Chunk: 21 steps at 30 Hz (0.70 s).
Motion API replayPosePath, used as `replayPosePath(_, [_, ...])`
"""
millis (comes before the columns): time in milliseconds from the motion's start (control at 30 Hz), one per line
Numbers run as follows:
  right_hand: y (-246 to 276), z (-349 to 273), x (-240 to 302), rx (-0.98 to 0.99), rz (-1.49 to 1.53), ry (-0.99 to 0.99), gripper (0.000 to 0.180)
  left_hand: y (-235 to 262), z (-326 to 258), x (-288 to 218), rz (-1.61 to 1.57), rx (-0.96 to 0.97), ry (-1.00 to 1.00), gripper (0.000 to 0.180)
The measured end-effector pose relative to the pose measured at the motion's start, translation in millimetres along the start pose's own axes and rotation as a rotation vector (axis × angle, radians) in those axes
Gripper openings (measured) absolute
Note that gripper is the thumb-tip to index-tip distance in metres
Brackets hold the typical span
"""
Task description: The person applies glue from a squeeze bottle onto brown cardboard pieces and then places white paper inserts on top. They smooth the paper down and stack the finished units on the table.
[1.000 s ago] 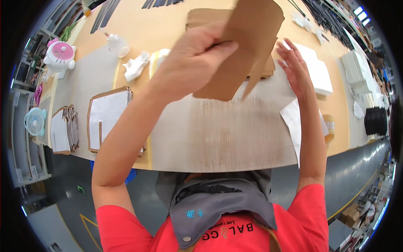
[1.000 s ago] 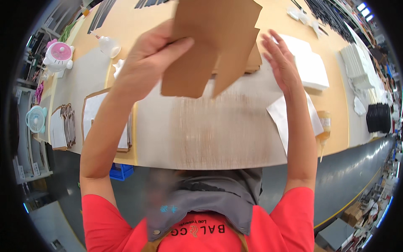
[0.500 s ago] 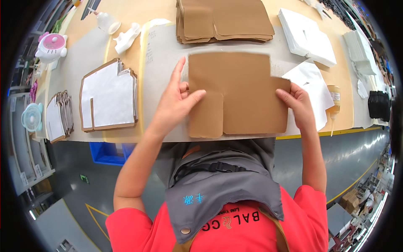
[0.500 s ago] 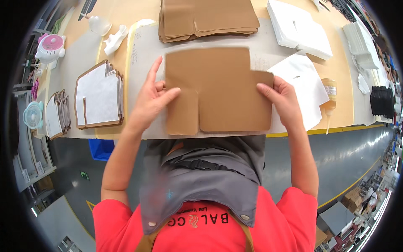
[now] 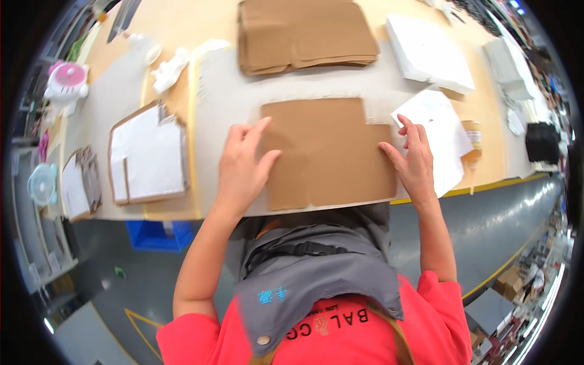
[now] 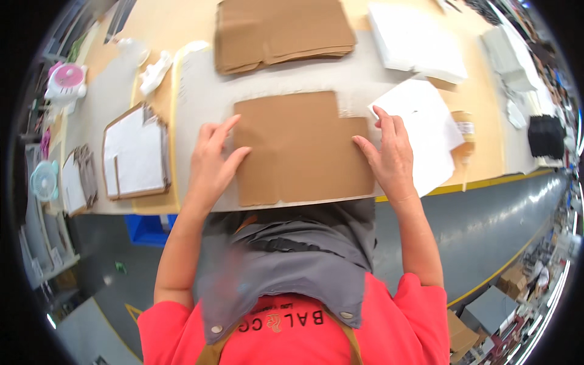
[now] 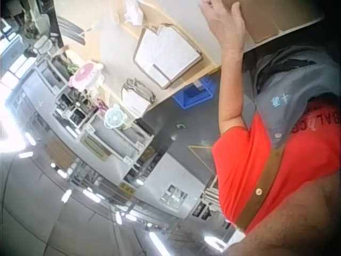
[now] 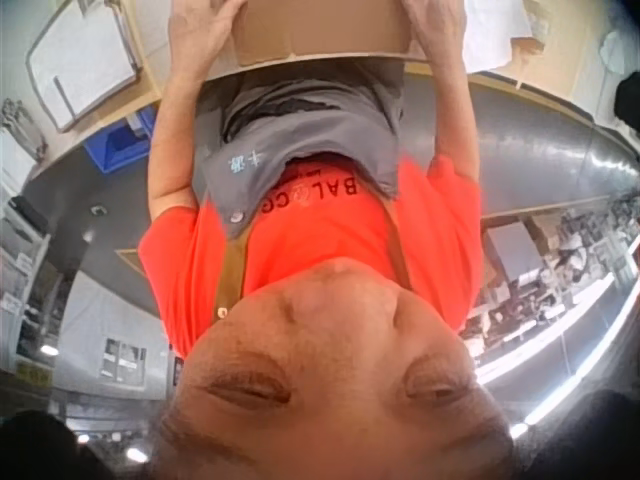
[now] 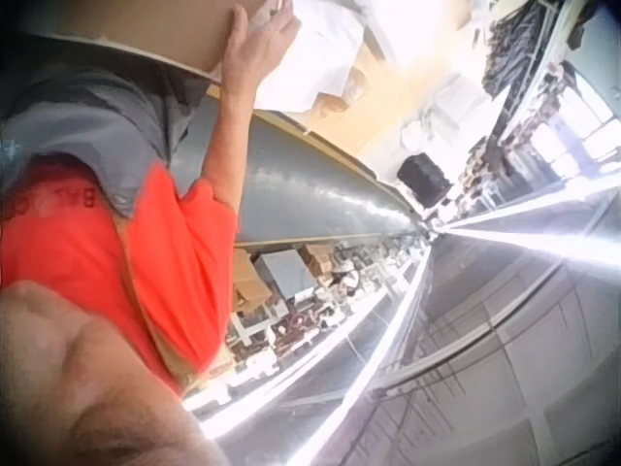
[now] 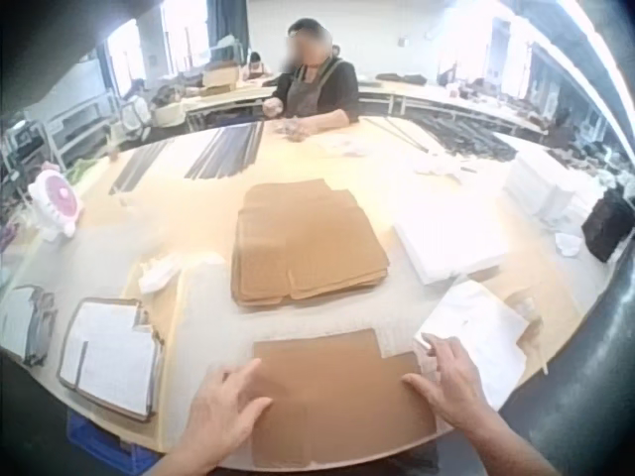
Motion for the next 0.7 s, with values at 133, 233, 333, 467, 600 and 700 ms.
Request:
replayPosePath(133, [59.3, 22.4, -35.2, -0.306, -0.171, 0.051, 0.06, -2.2, -5.7, -12.3, 0.061, -0.169, -0.144, 0.051])
replayPosePath(233, [119.3, 24.4, -108.9, -0.423, -0.387, -0.01, 0.064, -16.0, -3.1, -25.3, 0.055, -0.154, -0.367, 0.046])
replayPosePath(333, [139.6, 29.9, -164.2, -0.273, 0.043, -0.383, 0.07, -30.0, -3.3, -22.8, -0.023, -0.075, -0.336, 0.036])
replayPosePath(467, [135.9, 39.0, -170.0, -0.013, 0.372, -0.703, 0.076, -33.4, -2.6, -21.4, 0.031, -0.102, -0.371, 0.033])
replayPosePath(600, [141.1, 39.8, -201.1, 0.028, 0.569, -0.753, 0.061, -33.5, -3.1, -21.1, 0.051, -0.112, -0.391, 0.032])
replayPosePath(700, [149.7, 33.5, -223.8, -0.103, 0.836, -0.781, 0.052, -32.2, -4.4, -20.8, 0.057, -0.114, -0.389, 0.031])
Point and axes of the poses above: each hand's wrist, its own z-axis towards the middle knuckle, its own y-axis out of the back of the hand, x = y × z, the point moved 3 cm from there along z, towards the middle knuckle, and after that the axes turned 10 degrees about z, right-handed, at the moved point
